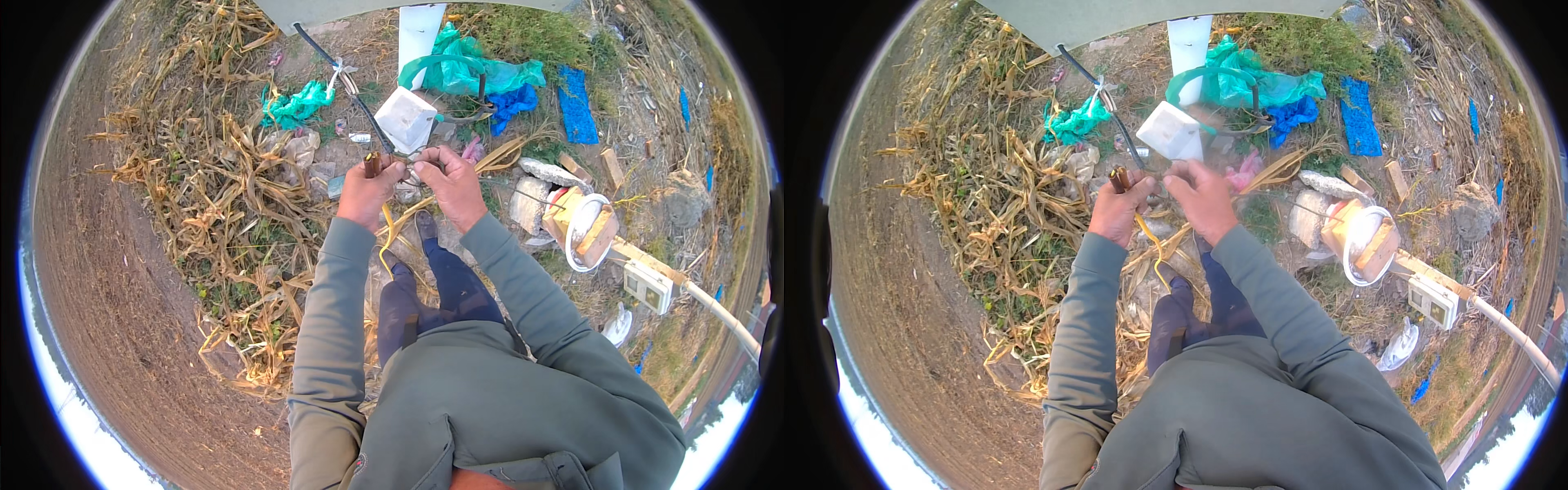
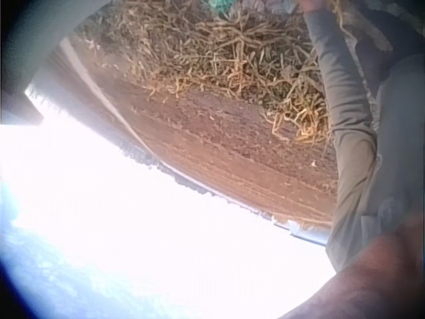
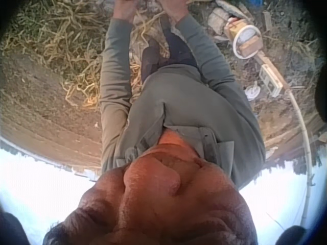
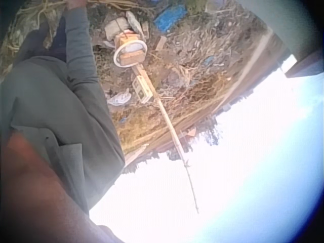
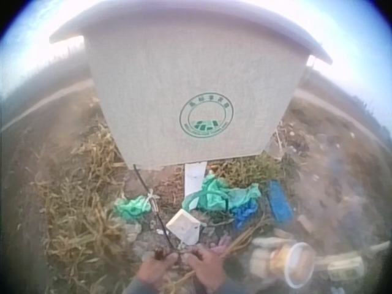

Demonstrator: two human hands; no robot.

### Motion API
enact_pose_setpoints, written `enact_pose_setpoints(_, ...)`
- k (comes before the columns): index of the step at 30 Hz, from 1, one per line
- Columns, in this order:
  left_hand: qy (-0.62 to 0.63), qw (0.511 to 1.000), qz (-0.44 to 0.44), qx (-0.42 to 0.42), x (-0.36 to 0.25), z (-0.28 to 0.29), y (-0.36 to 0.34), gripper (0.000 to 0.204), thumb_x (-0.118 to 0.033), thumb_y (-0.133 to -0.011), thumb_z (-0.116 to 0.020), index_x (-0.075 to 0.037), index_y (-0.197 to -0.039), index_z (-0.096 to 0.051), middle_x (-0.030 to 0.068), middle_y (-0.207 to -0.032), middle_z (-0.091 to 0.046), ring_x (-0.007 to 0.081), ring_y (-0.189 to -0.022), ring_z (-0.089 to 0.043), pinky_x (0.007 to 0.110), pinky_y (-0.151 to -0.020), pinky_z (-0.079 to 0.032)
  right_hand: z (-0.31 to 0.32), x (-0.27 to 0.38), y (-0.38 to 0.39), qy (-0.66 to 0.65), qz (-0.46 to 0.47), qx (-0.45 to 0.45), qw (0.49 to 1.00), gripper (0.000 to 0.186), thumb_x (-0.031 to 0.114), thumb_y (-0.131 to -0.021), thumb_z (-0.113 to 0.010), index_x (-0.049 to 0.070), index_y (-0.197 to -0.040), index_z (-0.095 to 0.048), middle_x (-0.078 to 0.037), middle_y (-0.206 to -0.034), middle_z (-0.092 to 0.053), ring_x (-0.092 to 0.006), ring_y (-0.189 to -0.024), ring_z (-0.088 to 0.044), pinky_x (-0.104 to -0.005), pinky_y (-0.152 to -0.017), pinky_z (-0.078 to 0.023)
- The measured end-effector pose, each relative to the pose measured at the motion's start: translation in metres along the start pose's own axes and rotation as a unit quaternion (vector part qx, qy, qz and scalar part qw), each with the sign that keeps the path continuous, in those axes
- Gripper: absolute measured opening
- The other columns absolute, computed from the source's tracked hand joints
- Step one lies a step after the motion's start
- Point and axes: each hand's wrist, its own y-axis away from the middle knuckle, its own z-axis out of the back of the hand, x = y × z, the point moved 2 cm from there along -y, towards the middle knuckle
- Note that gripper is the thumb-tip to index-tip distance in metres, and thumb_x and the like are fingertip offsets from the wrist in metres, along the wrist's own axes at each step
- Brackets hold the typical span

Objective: The person secures a black cable to a concrete pole using a zip tie, then walks across a field carrying a coiled yellow cable. They connect the yellow cable to a white junction box mounted on a pole and tighten the connection.

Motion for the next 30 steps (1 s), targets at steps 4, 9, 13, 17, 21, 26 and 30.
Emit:
enact_pose_setpoints(4,-0.006,0.998,-0.070,-0.007,-0.009,-0.005,-0.012,0.013,-0.005,-0.092,-0.069,0.001,-0.104,-0.068,0.0026,-0.093,-0.070,0.0081,-0.081,-0.060,0.024,-0.071,-0.047,-0.002,-0.002,0.000,0.008,-0.007,0.004,1.000,0.013,0.014,-0.095,-0.064,0.002,-0.102,-0.065,0.002,-0.089,-0.062,-0.0045,-0.082,-0.056,-0.0222,-0.074,-0.047)
enact_pose_setpoints(9,0.025,0.997,-0.042,-0.051,-0.012,-0.010,-0.029,0.012,-0.001,-0.092,-0.066,0.002,-0.104,-0.068,0.0025,-0.094,-0.070,0.0089,-0.084,-0.062,0.027,-0.076,-0.050,-0.004,-0.002,0.001,-0.031,-0.035,0.026,0.999,0.014,0.014,-0.095,-0.064,0.002,-0.101,-0.067,0.002,-0.087,-0.063,-0.0057,-0.079,-0.057,-0.0226,-0.072,-0.047)
enact_pose_setpoints(13,0.043,0.997,0.022,-0.057,-0.006,-0.010,-0.029,0.012,-0.003,-0.092,-0.068,0.000,-0.104,-0.068,0.0008,-0.087,-0.067,0.0076,-0.079,-0.059,0.027,-0.070,-0.048,0.000,-0.001,0.004,-0.028,-0.052,0.039,0.997,0.014,0.014,-0.095,-0.065,0.002,-0.101,-0.067,0.001,-0.089,-0.065,-0.0056,-0.080,-0.058,-0.0222,-0.073,-0.047)
enact_pose_setpoints(17,0.146,0.989,0.028,0.023,0.000,-0.009,-0.022,0.007,-0.009,-0.090,-0.071,-0.005,-0.094,-0.066,-0.0016,-0.078,-0.060,0.0061,-0.067,-0.050,0.027,-0.061,-0.040,0.003,-0.003,0.003,-0.015,-0.060,0.019,0.998,0.012,0.013,-0.095,-0.065,0.002,-0.101,-0.067,0.002,-0.090,-0.065,-0.0052,-0.081,-0.058,-0.0222,-0.074,-0.047)
enact_pose_setpoints(21,0.166,0.985,0.047,0.010,-0.002,-0.005,-0.024,0.012,-0.012,-0.090,-0.073,-0.008,-0.087,-0.062,-0.0023,-0.076,-0.057,0.0061,-0.063,-0.045,0.026,-0.057,-0.036,0.001,-0.004,0.001,0.036,-0.023,-0.014,0.999,0.013,0.014,-0.095,-0.067,0.002,-0.101,-0.066,0.002,-0.090,-0.064,-0.0041,-0.083,-0.057,-0.0221,-0.074,-0.047)
enact_pose_setpoints(26,0.156,0.987,0.026,-0.016,-0.001,0.000,-0.021,0.014,-0.017,-0.091,-0.074,-0.008,-0.088,-0.063,-0.0015,-0.078,-0.059,0.0070,-0.064,-0.047,0.025,-0.057,-0.036,-0.010,0.006,0.002,0.063,0.041,0.018,0.997,0.025,0.021,-0.094,-0.066,-0.003,-0.100,-0.065,-0.006,-0.087,-0.069,-0.0107,-0.080,-0.061,-0.0291,-0.072,-0.050)
enact_pose_setpoints(30,0.158,0.986,0.050,-0.026,-0.008,0.000,-0.037,0.014,-0.018,-0.092,-0.074,-0.008,-0.090,-0.064,-0.0011,-0.078,-0.059,0.0076,-0.065,-0.048,0.025,-0.058,-0.037,-0.013,0.012,0.002,0.133,0.056,0.016,0.989,0.024,0.021,-0.094,-0.066,-0.003,-0.101,-0.065,-0.008,-0.087,-0.070,-0.0118,-0.078,-0.061,-0.0301,-0.070,-0.050)
